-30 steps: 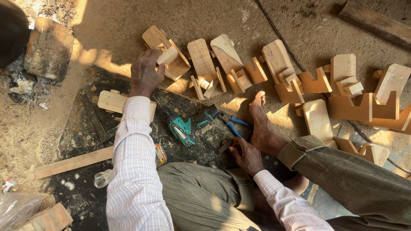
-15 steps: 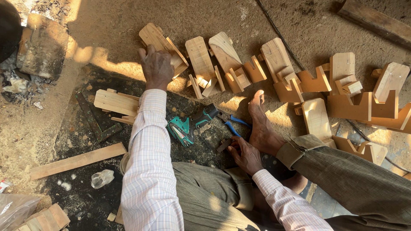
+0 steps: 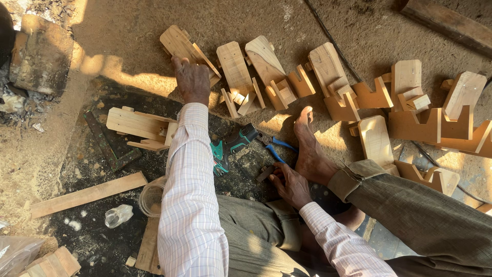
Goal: The person sits on the ground assembling small wooden box parts. They pick up small wooden pieces, hold a nail or screw against the joint, and use a cordless drill to drive fasteners into the wood, then set finished pieces aside with the other completed wooden parts.
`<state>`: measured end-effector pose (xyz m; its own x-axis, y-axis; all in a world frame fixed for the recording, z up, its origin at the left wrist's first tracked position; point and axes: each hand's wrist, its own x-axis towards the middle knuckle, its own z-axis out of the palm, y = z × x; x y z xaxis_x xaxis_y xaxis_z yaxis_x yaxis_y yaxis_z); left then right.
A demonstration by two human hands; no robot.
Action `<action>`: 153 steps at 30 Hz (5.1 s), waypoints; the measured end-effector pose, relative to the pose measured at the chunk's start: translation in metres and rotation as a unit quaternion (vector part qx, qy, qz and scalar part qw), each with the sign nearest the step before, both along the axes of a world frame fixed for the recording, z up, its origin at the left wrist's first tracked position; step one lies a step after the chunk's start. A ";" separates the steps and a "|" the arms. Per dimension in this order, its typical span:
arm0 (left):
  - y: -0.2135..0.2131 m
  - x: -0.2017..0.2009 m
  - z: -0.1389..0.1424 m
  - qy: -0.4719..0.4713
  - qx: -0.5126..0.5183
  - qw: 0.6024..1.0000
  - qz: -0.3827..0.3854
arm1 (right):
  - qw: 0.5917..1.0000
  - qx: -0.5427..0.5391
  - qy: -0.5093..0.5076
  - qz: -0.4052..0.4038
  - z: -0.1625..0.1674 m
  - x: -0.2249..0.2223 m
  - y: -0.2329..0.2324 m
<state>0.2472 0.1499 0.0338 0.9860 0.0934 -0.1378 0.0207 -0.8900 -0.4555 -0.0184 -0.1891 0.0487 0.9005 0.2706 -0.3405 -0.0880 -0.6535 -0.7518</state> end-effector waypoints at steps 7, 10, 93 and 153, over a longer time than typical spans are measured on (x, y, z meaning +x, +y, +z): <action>-0.005 -0.022 0.027 -0.100 -0.023 0.994 -0.044 | 1.000 0.004 -0.018 0.010 -0.006 0.000 0.001; -0.011 -0.045 0.047 -0.207 -0.110 0.971 -0.050 | 1.000 0.006 -0.013 0.009 -0.006 0.001 0.002; -0.151 -0.260 0.056 -0.097 -0.334 0.883 0.315 | 0.989 -0.062 -0.122 0.055 -0.049 0.011 0.010; -0.066 -0.177 -0.005 -0.127 -0.473 0.675 0.551 | 0.966 -0.228 -0.058 0.109 -0.052 0.021 -0.035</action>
<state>0.0701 0.0836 0.0292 0.3927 0.7780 -0.4905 0.8789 -0.1603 0.4493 0.0028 -0.2238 -0.0030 0.8785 0.3034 -0.3690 0.1568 -0.9127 -0.3773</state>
